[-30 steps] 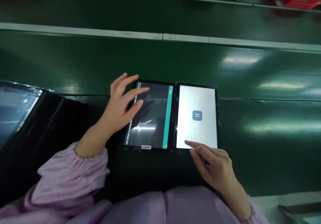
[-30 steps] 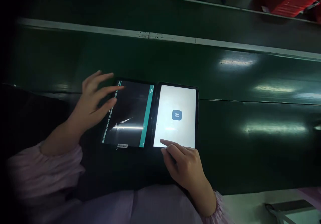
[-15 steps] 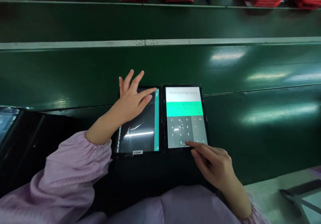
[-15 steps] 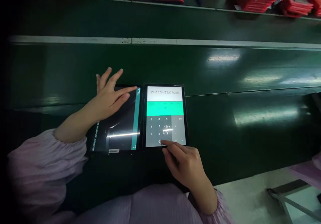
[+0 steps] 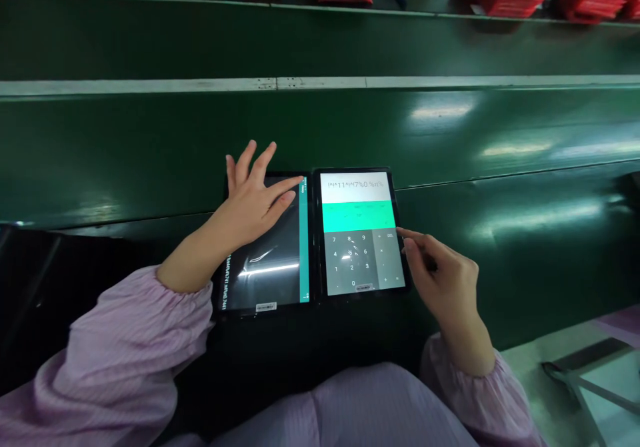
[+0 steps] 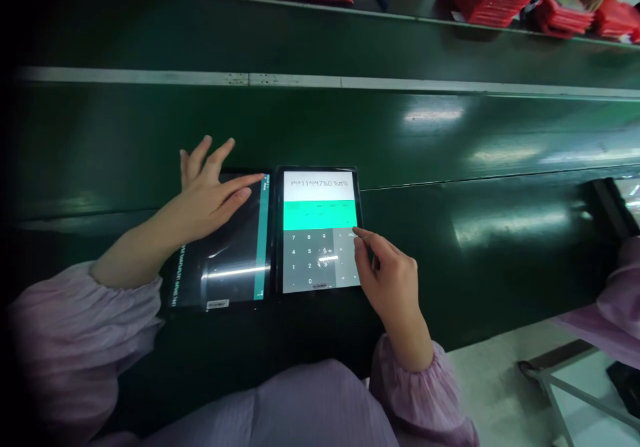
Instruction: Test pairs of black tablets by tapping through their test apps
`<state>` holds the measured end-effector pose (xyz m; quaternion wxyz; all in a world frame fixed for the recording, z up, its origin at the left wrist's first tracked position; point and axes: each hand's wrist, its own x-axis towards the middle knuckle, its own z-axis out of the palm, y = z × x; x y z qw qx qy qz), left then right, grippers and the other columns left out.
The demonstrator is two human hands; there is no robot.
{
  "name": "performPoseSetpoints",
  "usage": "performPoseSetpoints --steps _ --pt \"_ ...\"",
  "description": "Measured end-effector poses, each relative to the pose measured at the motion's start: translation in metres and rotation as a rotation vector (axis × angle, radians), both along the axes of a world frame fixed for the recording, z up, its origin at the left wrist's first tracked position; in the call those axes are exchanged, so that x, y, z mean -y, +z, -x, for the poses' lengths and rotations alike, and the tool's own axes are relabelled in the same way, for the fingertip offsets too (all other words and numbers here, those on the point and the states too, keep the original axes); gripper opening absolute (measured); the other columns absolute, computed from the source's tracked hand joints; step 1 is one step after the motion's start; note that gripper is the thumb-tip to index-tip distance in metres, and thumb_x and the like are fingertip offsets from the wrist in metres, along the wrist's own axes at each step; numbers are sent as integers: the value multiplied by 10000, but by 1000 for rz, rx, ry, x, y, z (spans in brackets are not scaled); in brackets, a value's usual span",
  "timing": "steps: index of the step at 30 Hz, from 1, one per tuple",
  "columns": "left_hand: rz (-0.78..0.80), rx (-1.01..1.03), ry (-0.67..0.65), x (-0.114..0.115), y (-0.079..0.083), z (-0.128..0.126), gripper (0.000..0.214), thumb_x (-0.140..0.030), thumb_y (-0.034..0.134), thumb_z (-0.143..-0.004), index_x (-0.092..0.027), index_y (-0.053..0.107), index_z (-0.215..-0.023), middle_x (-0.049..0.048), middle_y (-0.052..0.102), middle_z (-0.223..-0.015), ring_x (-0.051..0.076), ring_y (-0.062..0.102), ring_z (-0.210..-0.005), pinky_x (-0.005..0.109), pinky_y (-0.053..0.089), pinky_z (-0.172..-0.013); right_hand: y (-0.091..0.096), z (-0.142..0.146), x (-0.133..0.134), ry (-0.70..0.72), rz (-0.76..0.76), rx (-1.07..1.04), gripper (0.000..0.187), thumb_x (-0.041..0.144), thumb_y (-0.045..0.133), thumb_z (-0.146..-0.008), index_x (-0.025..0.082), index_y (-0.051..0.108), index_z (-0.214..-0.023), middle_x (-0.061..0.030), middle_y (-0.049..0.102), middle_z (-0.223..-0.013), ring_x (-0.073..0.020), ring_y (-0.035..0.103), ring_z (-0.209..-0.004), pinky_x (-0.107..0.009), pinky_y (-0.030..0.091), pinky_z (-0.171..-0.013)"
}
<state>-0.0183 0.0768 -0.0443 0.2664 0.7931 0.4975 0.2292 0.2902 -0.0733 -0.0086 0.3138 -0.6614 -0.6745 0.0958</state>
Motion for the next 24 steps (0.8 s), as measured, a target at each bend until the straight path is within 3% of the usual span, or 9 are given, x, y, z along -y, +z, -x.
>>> performPoseSetpoints --steps 5,8,15,19,24 --pt "7 -3 12 -1 1 1 342 -486 620 -1012 -343 837 -1234 24 435 -1782 500 114 -1721 799 -79 -1331 -6 -4 -2 13 63 -17 383 295 544 -1097 191 801 -833 -16 781 -706 -49 365 -386 -236 291 -399" --pt "-35 -95 30 1 4 1 399 -489 521 -1067 -371 795 -1331 1 371 -1815 463 108 -1731 778 -35 -1351 -9 -5 1 18 121 -19 395 342 530 -1102 186 838 -911 6 704 -609 -61 349 -385 -242 272 -407" --pt "-167 -240 41 9 16 11 676 -643 265 -1125 -295 782 -1385 125 400 -1783 473 156 -1715 788 84 -1338 -12 -4 2 25 171 -7 451 362 494 -1095 144 889 -1085 16 607 -520 -81 327 -391 -243 288 -421" --pt "-242 -212 97 19 29 31 680 -674 296 -1120 -279 809 -1329 129 476 -1733 492 187 -1700 805 138 -1325 -15 -5 2 24 165 -6 453 367 503 -1087 143 896 -1118 43 512 -451 -88 322 -382 -238 294 -423" --pt "-265 -222 113 38 45 50 653 -624 329 -1138 -223 827 -1273 137 490 -1722 491 206 -1693 775 122 -1352 -17 -6 3 17 145 -12 446 383 519 -1085 152 895 -1139 39 537 -462 -80 342 -384 -223 300 -425"
